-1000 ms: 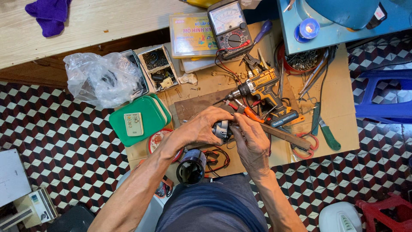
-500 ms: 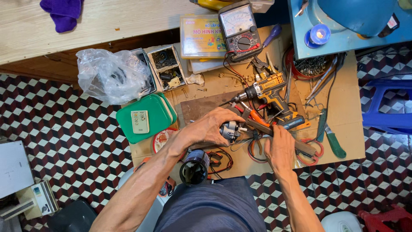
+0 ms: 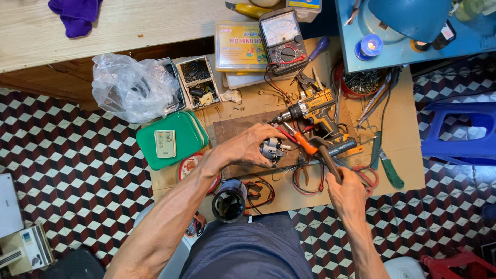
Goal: The person uses a hammer and pliers to adjust and remove parts of a small cylindrical electrical component on a cluttered workbench. They repeatedly tap the component with the hammer, then use pliers to pull out a metal piece, and continue manipulating the component with their hands.
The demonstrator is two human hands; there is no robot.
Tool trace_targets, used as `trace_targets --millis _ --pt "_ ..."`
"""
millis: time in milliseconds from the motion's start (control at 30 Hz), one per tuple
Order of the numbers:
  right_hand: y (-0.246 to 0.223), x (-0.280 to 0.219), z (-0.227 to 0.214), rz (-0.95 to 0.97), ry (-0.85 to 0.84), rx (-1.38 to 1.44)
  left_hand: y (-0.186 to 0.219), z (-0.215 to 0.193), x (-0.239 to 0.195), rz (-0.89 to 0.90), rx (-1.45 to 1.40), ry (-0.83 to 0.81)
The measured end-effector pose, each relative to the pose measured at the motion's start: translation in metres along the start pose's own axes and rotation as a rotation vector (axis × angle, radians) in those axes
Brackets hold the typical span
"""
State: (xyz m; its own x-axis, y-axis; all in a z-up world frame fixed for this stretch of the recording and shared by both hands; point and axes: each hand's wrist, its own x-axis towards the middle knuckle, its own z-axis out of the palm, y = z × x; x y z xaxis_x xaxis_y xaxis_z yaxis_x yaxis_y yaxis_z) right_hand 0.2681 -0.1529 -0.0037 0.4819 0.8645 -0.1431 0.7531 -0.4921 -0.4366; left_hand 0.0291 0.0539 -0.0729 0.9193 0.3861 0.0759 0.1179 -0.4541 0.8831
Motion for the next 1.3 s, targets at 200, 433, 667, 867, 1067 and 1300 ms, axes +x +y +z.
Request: trace_targets --millis 200,433,667,867,1067,1300 --pt "-0.074 -0.076 -0.034 0.305 -0.034 0.341 0.001 0.002 0.004 -0.054 0.039 -0.037" --pt "-0.122 -0.078 -0.019 -0.138 0.148 0.384 0.006 -0.003 0.002 -0.036 0.030 -0.013" --pt "-0.129 -0.075 -0.007 -0.146 0.158 0.285 -0.005 0.001 0.007 0.039 0.016 0.016" --pt "-0.127 -0.063 -0.007 -0.134 0.110 0.307 -0.008 0.004 0.005 0.025 -0.040 0.001" --pt "-0.141 -0.061 -0.023 0.026 -0.019 0.371 -0.018 0.007 0.005 0.085 -0.021 0.025" --pt "-0.150 -0.068 -0.045 0.095 -0.033 0.194 -0.016 0.012 0.013 0.041 0.039 0.008"
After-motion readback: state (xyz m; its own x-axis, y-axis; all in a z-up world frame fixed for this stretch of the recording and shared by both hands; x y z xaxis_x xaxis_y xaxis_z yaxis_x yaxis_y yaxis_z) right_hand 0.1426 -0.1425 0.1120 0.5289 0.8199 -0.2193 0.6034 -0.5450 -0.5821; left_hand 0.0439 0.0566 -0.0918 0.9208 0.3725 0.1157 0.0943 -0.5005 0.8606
